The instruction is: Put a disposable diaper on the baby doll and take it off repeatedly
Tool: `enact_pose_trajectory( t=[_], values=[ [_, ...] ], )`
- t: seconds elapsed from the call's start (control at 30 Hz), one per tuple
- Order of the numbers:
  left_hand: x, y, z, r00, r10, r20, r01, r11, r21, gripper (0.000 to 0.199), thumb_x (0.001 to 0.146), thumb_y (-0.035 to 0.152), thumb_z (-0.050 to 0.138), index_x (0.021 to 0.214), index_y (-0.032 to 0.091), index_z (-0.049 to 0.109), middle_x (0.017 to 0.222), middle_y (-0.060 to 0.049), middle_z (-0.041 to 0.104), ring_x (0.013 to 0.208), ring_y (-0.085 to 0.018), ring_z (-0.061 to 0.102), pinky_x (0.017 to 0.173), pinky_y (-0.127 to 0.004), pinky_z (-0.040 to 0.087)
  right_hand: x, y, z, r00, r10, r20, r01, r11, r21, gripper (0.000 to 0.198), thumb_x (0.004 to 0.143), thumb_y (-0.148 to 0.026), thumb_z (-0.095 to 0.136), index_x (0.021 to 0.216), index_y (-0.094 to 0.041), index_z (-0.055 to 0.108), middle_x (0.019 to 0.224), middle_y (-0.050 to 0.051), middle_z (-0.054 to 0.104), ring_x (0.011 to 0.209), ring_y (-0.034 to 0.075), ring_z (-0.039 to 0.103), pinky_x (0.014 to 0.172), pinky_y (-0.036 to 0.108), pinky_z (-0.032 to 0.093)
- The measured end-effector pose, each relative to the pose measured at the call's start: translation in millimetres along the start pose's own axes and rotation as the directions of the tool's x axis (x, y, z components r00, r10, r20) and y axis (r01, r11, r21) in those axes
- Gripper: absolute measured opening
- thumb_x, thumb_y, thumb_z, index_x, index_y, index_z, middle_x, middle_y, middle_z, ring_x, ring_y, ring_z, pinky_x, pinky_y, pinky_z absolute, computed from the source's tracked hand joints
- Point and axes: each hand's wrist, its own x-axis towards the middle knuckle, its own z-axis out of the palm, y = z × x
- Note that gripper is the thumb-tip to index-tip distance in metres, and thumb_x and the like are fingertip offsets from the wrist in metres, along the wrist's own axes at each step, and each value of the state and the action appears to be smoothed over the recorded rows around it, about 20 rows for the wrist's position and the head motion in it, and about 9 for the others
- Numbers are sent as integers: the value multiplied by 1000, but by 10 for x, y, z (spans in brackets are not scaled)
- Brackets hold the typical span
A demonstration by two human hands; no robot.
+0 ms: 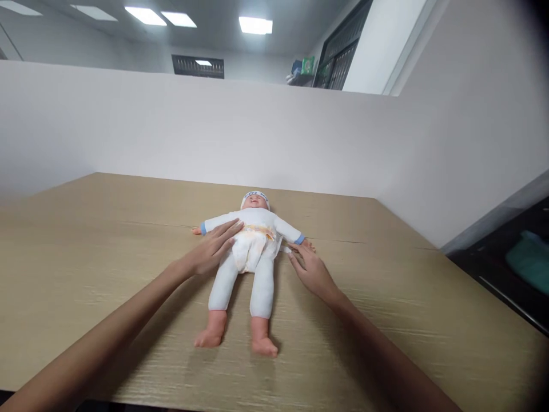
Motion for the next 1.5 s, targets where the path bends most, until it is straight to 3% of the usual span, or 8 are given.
enact_pose_trajectory(
  t=[0.17,0.37,0.53,0.73,0.93,1.13,1.37,1.5],
  values=[
    [426,353,34,983,125,-131,-115,990,82,51,116,50,35,158,30,55,172,-8,48,159,-30,43,133,-53,32,93,7,118,994,79,-80,-91,981,-170,29,106,-36,56,118,-19,75,123,17,78,120,34,69,109,50,51],
    [921,505,360,991,137,14,-137,976,168,41,106,54,59,132,27,73,147,-10,70,141,-36,55,121,-58,41,229,-28,300,968,229,-101,-246,945,-215,15,101,-35,66,105,-22,71,96,9,75,96,29,69,81,38,51],
    [958,376,465,998,67,-9,-64,982,178,39,100,53,65,129,28,76,149,-7,69,138,-39,53,116,-59,42,222,114,263,933,353,-62,-358,910,-206,25,94,-48,77,95,-24,69,88,5,74,81,24,68,67,32,44],
    [927,384,486,997,69,-34,-62,979,192,29,100,49,65,121,35,80,150,-3,68,137,-38,52,113,-58,43,239,132,164,890,445,101,-430,892,-137,40,86,-61,82,79,-25,65,70,1,67,66,21,61,59,31,35],
    [927,409,501,998,58,-35,-50,978,203,45,91,65,76,121,32,80,151,-7,67,139,-42,51,113,-64,43,225,83,138,919,349,186,-375,917,133,47,90,-62,69,65,-25,55,60,-2,50,61,17,44,60,32,26],
    [934,422,527,998,35,-56,-22,978,210,47,81,57,85,120,31,80,149,-8,67,136,-43,51,112,-64,44,332,56,7,937,249,244,-324,879,350,57,89,-78,54,68,-26,48,65,-5,38,63,16,39,62,30,33],
    [928,443,527,998,27,-61,-14,977,212,48,80,54,84,121,32,78,150,-6,67,134,-42,52,112,-62,43,552,-161,-49,943,202,263,-305,841,447,49,92,-67,61,69,-24,51,66,-6,40,66,15,38,65,30,33],
    [925,466,508,998,5,-55,6,980,198,64,79,52,83,138,31,69,149,-5,68,133,-40,53,112,-60,44,731,-209,-3,918,213,335,-351,829,435,51,89,-71,61,69,-25,48,62,-6,40,64,15,38,64,30,32]
  ],
)
